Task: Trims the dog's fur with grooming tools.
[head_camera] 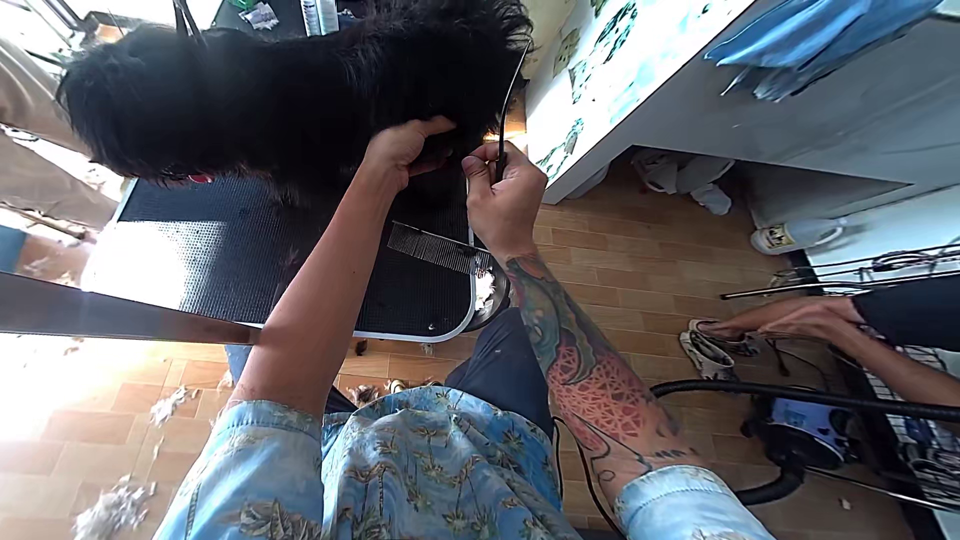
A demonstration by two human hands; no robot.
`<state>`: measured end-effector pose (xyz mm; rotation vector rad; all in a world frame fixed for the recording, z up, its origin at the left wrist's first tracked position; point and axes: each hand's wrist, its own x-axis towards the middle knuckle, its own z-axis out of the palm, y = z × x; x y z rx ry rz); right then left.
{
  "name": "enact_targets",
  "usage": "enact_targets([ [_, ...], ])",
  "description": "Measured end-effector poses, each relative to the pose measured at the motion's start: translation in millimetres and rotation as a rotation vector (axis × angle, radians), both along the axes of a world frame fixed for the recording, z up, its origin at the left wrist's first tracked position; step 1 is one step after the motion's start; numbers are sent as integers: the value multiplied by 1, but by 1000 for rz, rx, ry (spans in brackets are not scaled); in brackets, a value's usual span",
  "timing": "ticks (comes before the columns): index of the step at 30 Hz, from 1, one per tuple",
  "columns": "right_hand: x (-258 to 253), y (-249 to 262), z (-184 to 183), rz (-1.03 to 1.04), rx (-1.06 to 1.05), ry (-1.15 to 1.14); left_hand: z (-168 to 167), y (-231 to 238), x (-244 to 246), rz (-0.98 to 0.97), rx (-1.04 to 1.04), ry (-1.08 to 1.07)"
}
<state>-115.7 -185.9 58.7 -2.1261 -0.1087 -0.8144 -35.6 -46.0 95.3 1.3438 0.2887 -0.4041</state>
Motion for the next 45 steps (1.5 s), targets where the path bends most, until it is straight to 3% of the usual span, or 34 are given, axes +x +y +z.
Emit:
enact_targets([
  [4,-2,-7,-5,95,134,54,-8,2,-2,51,-95,-5],
  [8,-25,-28,-18,306,635,332,-9,3,-1,43,-158,-2],
  [10,-33,-40,-23,314,737,438,-9,4,-1,26,-186,-6],
  [14,-39,-57,-43,272,737,602,-9,5,-2,2,-246,21],
  [21,-47,-73,-50,426,884,751,-13,6,1,-37,-403,118],
  [28,-48,-76,-44,376,652,918,-17,6,4,-64,-463,151],
  [30,-50,-78,-43,427,712,922,-17,7,4,-71,-463,142],
  [34,-53,-70,-39,228,950,769,-13,6,2,-57,-435,137],
  [35,-54,-70,-37,270,965,715,-12,6,1,-53,-428,138],
  [38,-57,-66,-33,568,847,628,-8,5,1,-47,-422,153],
  [40,-59,-56,-32,634,690,614,-7,4,0,-32,-439,165],
  [45,-57,-28,-36,358,188,422,-7,3,0,-2,-484,177],
])
